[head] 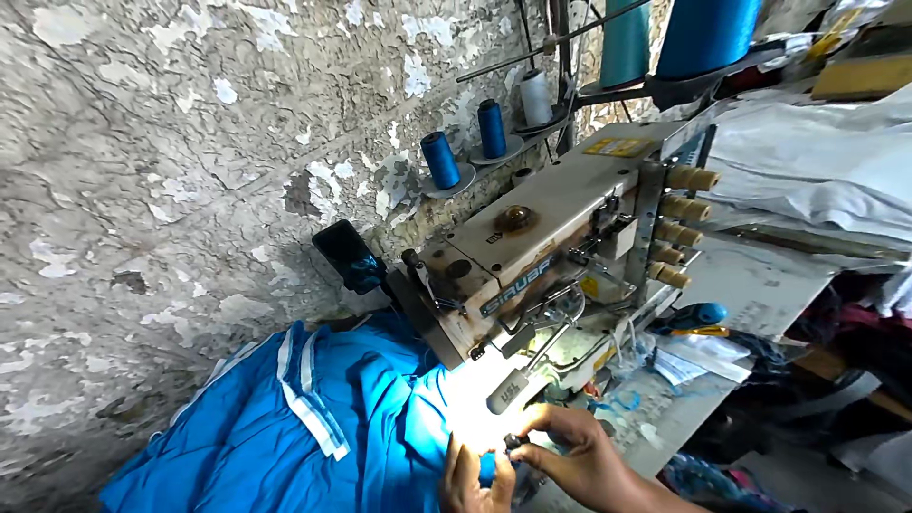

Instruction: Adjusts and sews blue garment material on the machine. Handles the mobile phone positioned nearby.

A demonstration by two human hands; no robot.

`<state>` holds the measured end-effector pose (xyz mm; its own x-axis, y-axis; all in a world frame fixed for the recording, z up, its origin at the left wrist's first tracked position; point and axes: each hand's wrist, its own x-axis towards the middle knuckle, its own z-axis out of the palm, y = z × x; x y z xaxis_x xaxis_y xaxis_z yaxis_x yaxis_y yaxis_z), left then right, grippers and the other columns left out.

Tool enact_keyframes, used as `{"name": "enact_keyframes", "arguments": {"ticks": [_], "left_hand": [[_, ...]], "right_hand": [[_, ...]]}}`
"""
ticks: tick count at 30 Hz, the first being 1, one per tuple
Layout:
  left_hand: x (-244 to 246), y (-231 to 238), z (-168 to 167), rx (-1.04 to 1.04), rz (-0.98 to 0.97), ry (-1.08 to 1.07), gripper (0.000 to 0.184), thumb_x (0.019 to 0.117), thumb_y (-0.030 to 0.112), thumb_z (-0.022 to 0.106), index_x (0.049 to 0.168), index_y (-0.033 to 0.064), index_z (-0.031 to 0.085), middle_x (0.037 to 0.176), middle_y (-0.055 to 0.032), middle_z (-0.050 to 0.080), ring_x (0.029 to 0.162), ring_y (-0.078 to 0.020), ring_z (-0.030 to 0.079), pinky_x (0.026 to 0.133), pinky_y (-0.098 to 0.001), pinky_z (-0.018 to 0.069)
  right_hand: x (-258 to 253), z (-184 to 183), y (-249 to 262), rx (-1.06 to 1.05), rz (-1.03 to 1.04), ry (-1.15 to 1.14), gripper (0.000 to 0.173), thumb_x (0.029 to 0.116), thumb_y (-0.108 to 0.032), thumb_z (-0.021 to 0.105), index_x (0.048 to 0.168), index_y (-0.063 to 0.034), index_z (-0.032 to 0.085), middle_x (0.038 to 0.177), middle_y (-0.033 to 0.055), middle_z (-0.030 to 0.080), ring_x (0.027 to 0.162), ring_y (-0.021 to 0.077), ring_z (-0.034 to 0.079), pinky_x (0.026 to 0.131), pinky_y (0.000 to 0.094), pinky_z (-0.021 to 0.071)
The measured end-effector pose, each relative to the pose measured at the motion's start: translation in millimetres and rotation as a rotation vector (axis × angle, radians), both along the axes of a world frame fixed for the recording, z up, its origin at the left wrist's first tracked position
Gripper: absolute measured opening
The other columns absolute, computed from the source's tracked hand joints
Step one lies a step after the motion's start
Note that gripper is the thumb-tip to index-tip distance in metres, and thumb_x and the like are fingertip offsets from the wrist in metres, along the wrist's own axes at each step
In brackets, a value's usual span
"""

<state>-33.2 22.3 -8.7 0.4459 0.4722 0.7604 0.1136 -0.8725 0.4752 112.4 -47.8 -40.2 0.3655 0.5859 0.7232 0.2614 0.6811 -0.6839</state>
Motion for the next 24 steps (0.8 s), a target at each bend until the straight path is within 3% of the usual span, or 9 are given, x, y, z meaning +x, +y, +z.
{"name": "enact_keyframes", "arguments": {"ticks": [4,7,10,14,24], "left_hand": [[2.2,-3.3,5.9,0.122,0.106,0.097,0.011,0.0827,0.007,0.067,0.077,-0.0016,0.063,0.077,-0.0139,0.067,0.079,-0.0103,0.067,0.079,-0.0135,0.0512],[-4.0,-6.4,18.8,-0.039,0.066,0.221,0.012,0.0812,0.001,0.07,0.087,-0.0063,0.062,0.081,-0.0169,0.07,0.078,-0.0121,0.07,0.074,-0.0186,0.0546],[-4.2,-5.0,24.6,0.014,0.093,0.303,0.016,0.0833,0.0,0.069,0.095,-0.0104,0.065,0.083,-0.0189,0.073,0.078,-0.0188,0.074,0.077,-0.0254,0.0591],[-0.3,0.1,17.8,0.229,0.142,0.249,0.008,0.0821,0.003,0.069,0.082,-0.0034,0.074,0.077,-0.0146,0.072,0.073,-0.0172,0.071,0.074,-0.0198,0.0557],[10.6,-8.7,-1.7,0.143,0.243,0.1,0.009,0.0811,0.005,0.07,0.078,-0.0031,0.074,0.082,-0.0166,0.072,0.082,-0.0151,0.07,0.082,-0.0167,0.0535]], "right_hand": [[-0.8,-5.9,3.0,-0.004,-0.09,-0.064,0.012,0.0899,-0.013,0.076,0.098,-0.0064,0.071,0.095,0.0007,0.075,0.092,0.0008,0.07,0.085,0.0162,0.0573],[0.4,-8.4,3.0,-0.02,-0.11,-0.095,0.012,0.0912,-0.014,0.074,0.098,-0.0053,0.071,0.094,0.0017,0.075,0.091,0.0008,0.07,0.083,0.0154,0.057],[-0.2,-8.1,3.1,-0.021,-0.137,-0.141,0.012,0.0924,-0.014,0.073,0.098,-0.0044,0.071,0.094,0.0035,0.074,0.092,0.0019,0.07,0.085,0.0157,0.0568],[0.0,-7.1,5.5,-0.004,-0.176,-0.164,0.011,0.0923,-0.015,0.073,0.098,-0.0054,0.072,0.094,0.003,0.074,0.092,0.0021,0.07,0.084,0.0155,0.0567],[2.7,-7.9,6.0,-0.063,-0.106,-0.084,0.011,0.0905,-0.012,0.072,0.098,-0.0043,0.073,0.094,0.0012,0.074,0.092,-0.0011,0.069,0.085,0.0142,0.0561]]}}
